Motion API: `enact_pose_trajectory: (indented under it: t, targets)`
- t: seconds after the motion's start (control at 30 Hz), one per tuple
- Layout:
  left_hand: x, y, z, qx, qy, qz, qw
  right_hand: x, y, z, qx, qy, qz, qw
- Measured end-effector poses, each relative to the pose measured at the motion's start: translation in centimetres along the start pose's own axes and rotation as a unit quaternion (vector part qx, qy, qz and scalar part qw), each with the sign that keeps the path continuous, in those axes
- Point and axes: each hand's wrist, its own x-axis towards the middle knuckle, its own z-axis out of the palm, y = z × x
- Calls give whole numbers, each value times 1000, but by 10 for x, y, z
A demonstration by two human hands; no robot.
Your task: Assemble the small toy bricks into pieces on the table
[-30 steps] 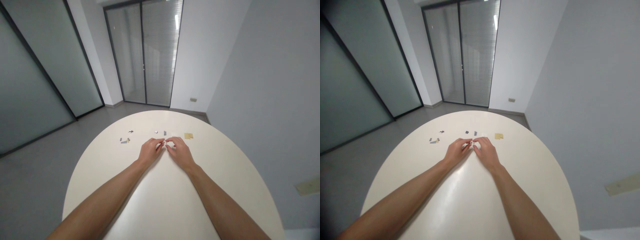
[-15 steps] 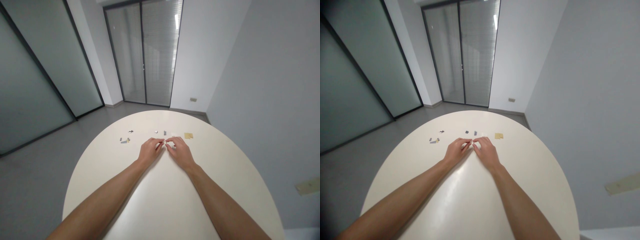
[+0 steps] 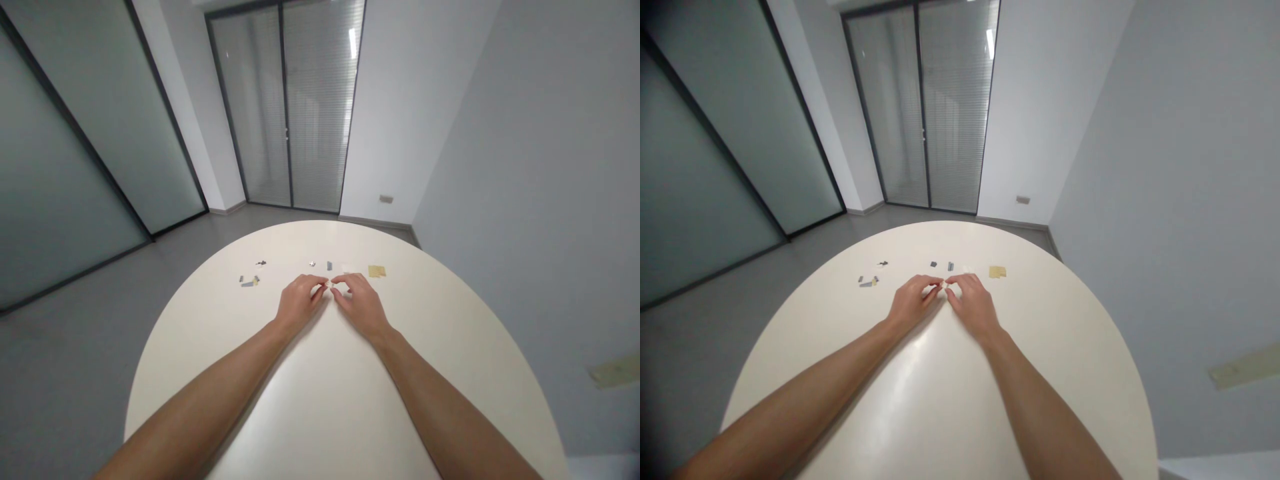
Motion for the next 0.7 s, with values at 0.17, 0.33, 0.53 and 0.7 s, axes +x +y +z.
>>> enact_pose_trajectory:
  t: [0.17,0.33,0.53,0.7]
  targets:
    - [0,0,0,-2,5,-2,1000,0,0,1,-3,5,0,1000]
    - [0,-1,1,-1,4,-4,1000,1,1,0,-12,9,-7,1000]
    - [0,-3,2,-1,11,4,1000,1,0,0,-20,2,-12,1000]
    - [0,1,-1,-2,8,9,1000,1,0,0,-15,3,-4,1000]
